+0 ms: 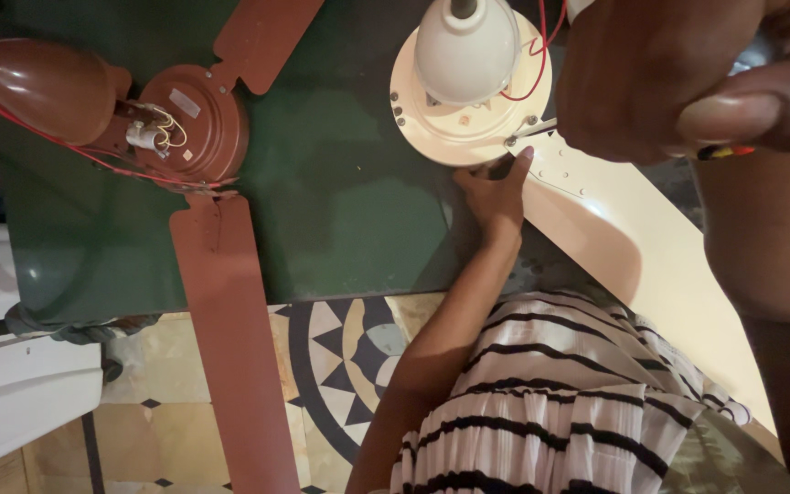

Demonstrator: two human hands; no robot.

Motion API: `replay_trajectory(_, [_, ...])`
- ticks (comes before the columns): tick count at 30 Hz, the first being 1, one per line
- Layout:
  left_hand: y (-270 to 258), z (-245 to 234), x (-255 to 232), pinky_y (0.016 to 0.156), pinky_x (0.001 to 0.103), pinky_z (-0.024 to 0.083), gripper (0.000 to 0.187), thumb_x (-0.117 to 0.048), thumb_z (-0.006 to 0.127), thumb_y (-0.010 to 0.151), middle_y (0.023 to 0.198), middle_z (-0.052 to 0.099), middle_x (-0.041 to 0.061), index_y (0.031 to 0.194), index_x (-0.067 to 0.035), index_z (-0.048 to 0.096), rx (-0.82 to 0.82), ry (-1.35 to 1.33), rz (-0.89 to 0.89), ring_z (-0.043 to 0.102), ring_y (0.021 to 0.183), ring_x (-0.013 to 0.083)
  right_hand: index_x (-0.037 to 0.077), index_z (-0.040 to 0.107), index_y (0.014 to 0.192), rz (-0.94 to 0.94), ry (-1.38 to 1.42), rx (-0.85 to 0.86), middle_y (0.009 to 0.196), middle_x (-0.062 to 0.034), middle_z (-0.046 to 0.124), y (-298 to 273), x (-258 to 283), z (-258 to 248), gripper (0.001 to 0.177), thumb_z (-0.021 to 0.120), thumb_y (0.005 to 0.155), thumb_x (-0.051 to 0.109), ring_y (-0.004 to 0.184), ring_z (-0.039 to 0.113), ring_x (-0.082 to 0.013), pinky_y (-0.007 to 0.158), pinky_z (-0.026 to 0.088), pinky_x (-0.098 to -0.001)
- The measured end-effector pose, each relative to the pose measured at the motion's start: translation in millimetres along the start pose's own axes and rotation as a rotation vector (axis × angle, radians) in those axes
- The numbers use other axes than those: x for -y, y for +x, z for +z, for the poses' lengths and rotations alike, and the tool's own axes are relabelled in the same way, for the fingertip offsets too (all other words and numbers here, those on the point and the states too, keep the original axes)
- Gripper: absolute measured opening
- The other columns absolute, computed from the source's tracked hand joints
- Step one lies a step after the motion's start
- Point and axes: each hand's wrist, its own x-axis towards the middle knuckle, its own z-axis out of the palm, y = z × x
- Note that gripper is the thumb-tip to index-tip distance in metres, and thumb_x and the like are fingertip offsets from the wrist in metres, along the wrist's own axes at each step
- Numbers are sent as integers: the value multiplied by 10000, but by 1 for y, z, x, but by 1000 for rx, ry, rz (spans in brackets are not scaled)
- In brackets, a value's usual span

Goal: The person wipes a cream-colored fan blade with a cloth, then aligns it to the fan motor housing and secures it with screws using a screwdriver. The person repeats the process for a second blade, wiping and fastening it to the housing.

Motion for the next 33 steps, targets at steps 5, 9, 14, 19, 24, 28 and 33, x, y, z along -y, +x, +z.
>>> replay_trajectory(5, [2,2,5,953,343,534,762,-116,879,744,1208,645,198,1288,57,375,8,-82,11,652,1055,226,53,559,750,-1,23,6,603,-51,552,-1,-3,0,230,517,973,94,448,538,-135,463,444,-282])
replay_trajectory(9, [1,1,2,951,336,530,747,-127,873,749,1176,667,185,1276,55,375,5,-32,-26,658,1050,222,48,555,790,-5,25,-8,647,-61,554,-1,-6,2,197,533,981,90,485,546,-140,491,450,-282])
replay_trajectory(14, [-3,0,-4,976,337,509,757,-131,871,772,1188,652,162,1305,56,367,20,-36,-1,640,1079,214,43,549,840,-3,23,-21,702,-73,557,-2,-7,3,157,554,991,85,532,557,-146,525,458,-283])
replay_trajectory(19, [-3,0,-7,959,333,516,754,-150,880,757,1183,658,165,1299,54,397,4,13,-35,648,1061,210,37,543,890,3,18,-30,757,-85,561,-3,-9,3,124,575,1002,80,578,568,-152,560,467,-284])
replay_trajectory(24, [-4,0,-4,968,330,511,770,-160,883,759,1199,654,156,1321,50,400,-4,9,9,642,1065,205,32,537,939,23,-14,-79,812,-97,564,-3,-19,5,103,596,1012,75,625,579,-158,595,475,-285])
replay_trajectory(28, [-3,1,-4,976,330,514,767,-159,885,754,1198,664,162,1314,56,407,-19,64,-5,650,1071,206,27,533,979,62,-79,-174,856,-107,566,-10,-26,11,100,613,1020,71,663,587,-163,622,482,-286])
replay_trajectory(33, [-2,0,-3,981,336,514,772,-146,879,750,1212,653,176,1315,58,395,-1,19,-33,651,1088,218,22,527,1029,135,-200,-322,911,-119,569,-25,-24,25,116,634,1031,66,709,598,-170,657,490,-287])
